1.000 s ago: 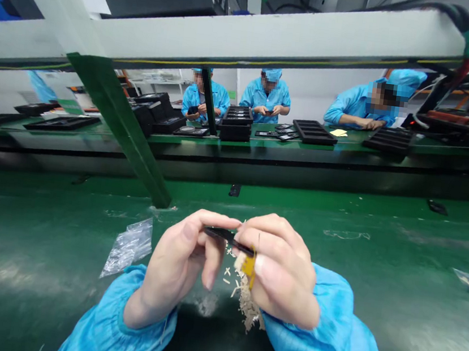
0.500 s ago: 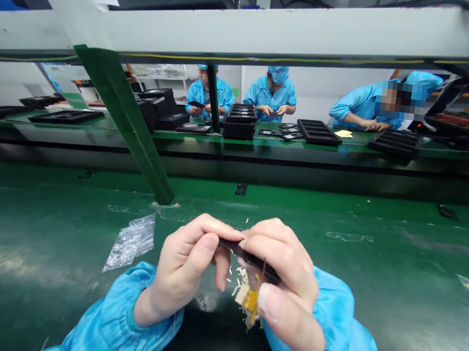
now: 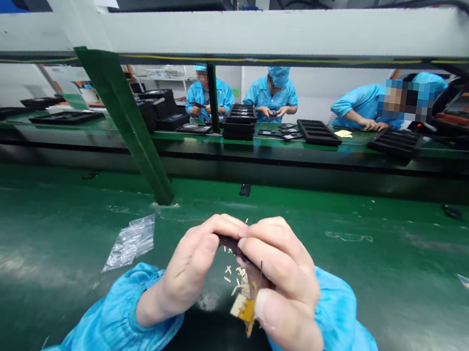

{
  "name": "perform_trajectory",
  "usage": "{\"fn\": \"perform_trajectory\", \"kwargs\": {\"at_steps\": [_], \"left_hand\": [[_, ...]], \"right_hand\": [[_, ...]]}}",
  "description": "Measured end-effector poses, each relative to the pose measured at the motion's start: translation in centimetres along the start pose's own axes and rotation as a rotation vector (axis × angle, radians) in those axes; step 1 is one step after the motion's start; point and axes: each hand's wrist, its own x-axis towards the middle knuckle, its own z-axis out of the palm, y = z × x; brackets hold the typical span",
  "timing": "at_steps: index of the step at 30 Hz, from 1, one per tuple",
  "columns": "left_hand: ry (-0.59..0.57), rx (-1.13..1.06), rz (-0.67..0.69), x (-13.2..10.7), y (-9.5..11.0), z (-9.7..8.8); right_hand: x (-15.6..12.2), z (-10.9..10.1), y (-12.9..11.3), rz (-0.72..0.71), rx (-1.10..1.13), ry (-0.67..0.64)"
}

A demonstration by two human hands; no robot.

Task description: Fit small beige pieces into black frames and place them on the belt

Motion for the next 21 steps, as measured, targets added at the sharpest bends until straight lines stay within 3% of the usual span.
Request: {"fn": "perform_trajectory", "kwargs": {"at_steps": [7,21], "left_hand": [[0.011,0.022,0.042,-0.3,-0.4,0.4],[-0.04,0.073,0.045,-0.4,-0.6,0.2]], "right_hand": [[0.3,-0.3,-0.4,-0.069,-0.053,-0.053],[-1.0,1.0,0.5,-0.097,0.044,0.136]]}}
